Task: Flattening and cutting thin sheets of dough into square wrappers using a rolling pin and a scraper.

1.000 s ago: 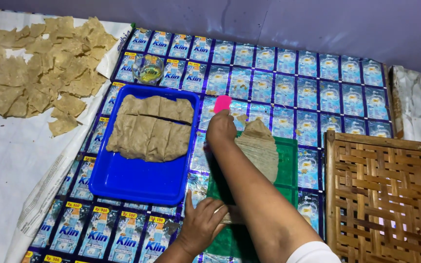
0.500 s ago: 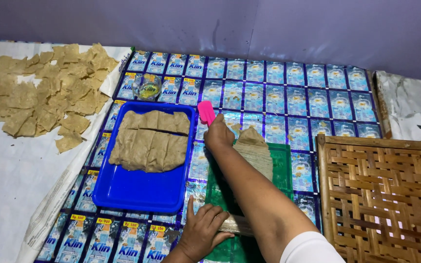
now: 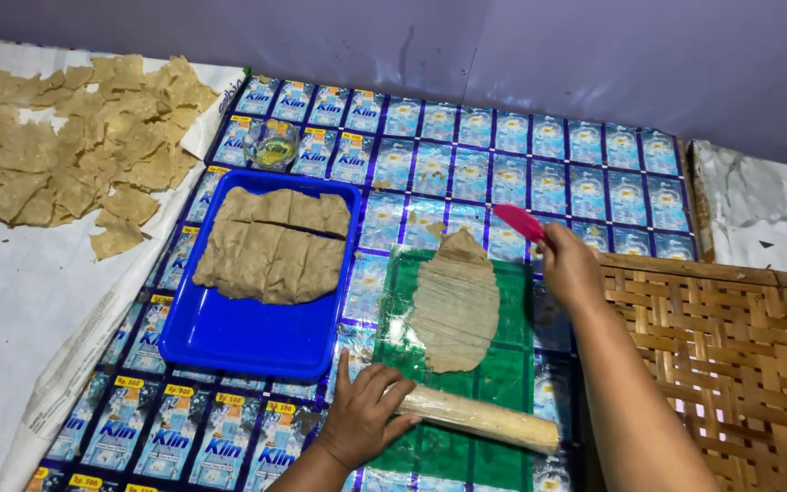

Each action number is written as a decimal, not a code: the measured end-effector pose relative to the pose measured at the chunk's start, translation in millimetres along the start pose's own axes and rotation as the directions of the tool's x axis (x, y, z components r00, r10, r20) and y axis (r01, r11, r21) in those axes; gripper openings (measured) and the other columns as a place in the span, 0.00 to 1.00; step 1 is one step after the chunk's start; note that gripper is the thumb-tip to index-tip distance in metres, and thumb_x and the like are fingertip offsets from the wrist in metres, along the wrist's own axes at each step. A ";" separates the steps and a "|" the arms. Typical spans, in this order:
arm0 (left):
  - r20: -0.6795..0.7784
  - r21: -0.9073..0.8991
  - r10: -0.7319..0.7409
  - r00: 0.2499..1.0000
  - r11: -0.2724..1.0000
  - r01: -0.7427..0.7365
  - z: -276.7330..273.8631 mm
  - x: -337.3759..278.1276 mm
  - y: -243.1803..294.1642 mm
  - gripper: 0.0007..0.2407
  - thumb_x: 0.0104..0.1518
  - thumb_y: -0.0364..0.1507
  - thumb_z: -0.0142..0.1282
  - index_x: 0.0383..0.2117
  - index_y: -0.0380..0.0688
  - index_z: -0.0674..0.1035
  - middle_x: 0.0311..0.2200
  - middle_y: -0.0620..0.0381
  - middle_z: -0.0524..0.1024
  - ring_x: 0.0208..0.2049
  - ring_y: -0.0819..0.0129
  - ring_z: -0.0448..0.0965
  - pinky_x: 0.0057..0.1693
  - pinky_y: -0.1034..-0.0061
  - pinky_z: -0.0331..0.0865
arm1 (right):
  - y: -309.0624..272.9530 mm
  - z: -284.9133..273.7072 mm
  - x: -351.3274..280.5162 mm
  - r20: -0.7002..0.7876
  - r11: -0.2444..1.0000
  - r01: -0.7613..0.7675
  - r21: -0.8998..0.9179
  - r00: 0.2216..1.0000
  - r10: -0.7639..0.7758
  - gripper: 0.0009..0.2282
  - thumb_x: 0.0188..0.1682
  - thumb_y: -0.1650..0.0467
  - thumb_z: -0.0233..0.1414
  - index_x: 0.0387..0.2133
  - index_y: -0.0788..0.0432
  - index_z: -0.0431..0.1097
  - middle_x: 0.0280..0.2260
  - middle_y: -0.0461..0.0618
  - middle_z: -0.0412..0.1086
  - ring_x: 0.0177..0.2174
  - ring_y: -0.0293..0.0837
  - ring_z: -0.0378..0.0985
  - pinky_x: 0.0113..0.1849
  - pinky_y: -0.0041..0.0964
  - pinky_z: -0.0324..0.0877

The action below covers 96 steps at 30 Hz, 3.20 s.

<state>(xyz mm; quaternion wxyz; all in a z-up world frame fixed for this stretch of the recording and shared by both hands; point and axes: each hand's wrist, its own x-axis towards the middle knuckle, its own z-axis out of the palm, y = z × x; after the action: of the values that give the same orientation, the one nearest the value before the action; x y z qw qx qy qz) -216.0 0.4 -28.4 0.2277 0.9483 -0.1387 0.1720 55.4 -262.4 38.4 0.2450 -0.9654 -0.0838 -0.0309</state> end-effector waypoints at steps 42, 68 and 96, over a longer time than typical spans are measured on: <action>-0.054 0.065 0.000 0.999 0.998 0.003 -0.1 3.6 3.2 0.17 0.55 0.47 0.59 0.43 0.51 0.81 0.40 0.59 0.76 0.50 0.60 0.73 0.70 0.36 0.33 | 47.3 18.2 -123.6 0.077 0.846 0.369 -0.385 0.926 -0.369 0.05 0.46 0.63 0.58 0.32 0.46 0.78 0.31 0.38 0.71 0.32 0.42 0.75 0.47 0.46 0.59; -0.057 0.049 0.003 0.998 0.999 0.000 4.6 0.4 0.6 0.18 0.56 0.47 0.59 0.45 0.51 0.81 0.41 0.59 0.76 0.51 0.59 0.73 0.70 0.34 0.32 | -33.7 54.6 -117.2 0.009 0.831 0.507 -0.231 0.855 -0.519 0.04 0.47 0.65 0.58 0.27 0.50 0.75 0.29 0.42 0.69 0.29 0.46 0.74 0.44 0.49 0.58; -0.047 0.030 -0.008 0.999 1.000 0.009 -0.1 3.7 2.4 0.17 0.54 0.45 0.60 0.43 0.51 0.81 0.40 0.58 0.76 0.49 0.60 0.73 0.69 0.34 0.34 | 71.6 27.3 -13.7 0.068 0.811 0.270 -0.519 0.959 -0.275 0.04 0.50 0.63 0.58 0.36 0.43 0.79 0.33 0.38 0.75 0.34 0.42 0.78 0.49 0.50 0.58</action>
<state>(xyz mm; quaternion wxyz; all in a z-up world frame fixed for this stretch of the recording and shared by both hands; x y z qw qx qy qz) -213.5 -2.2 -26.0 0.2174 0.9479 -0.1268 0.1952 55.1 -313.4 -20.4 -0.0331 -0.9732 -0.2082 -0.0922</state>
